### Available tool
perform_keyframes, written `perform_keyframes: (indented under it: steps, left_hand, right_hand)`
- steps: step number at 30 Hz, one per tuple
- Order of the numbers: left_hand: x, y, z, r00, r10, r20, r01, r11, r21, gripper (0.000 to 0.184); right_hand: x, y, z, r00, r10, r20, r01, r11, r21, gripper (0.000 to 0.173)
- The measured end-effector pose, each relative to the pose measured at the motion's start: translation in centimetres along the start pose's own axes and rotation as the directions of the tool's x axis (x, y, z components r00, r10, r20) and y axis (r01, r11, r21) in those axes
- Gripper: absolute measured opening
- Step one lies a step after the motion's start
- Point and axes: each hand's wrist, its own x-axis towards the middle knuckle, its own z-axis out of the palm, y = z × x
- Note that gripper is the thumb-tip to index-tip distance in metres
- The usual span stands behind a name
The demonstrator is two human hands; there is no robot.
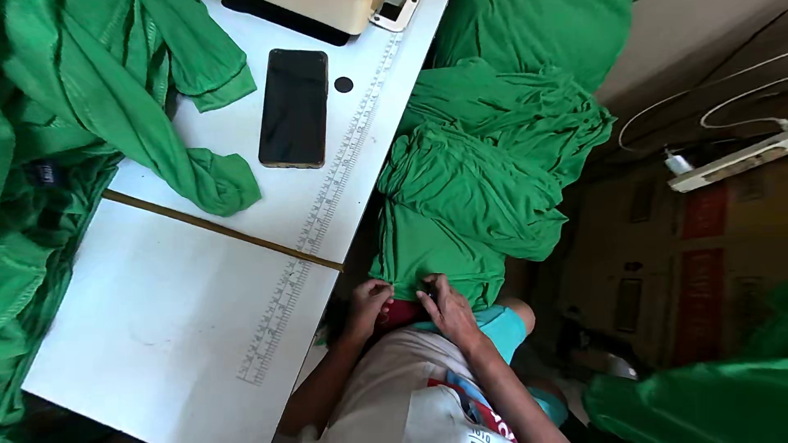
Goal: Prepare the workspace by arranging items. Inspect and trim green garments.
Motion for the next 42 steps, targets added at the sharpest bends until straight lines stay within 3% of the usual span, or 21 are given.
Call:
perform_keyframes:
  steps: [6,11,30,42]
  left_hand:
    - [-0.1,-0.3,0.3,1.0,-0.007,0.007,0.007,0.999,-0.047,0.013]
    - [-0.3,0.0,0.0,1.0,-0.001,-0.003,0.001,0.998,-0.06,0.013]
    - [-0.5,0.4,-0.2,0.999,-0.037,0.003,0.037,0.994,-0.102,0.011]
    - [-0.5,0.4,-0.5,1.0,-0.013,0.0,0.013,0.993,-0.115,0.007]
  right_hand:
    - [1.0,0.1,0.4,0.962,-0.253,-0.101,0.242,0.964,-0.106,0.025]
    - [1.6,-0.1,1.2,0.923,-0.362,-0.13,0.349,0.93,-0.116,0.02]
    - [2.2,-0.8,2.4,0.895,-0.394,-0.211,0.356,0.914,-0.197,0.021]
    - [3.3,-1.8,2.8,0.881,-0.448,-0.153,0.422,0.89,-0.174,0.019]
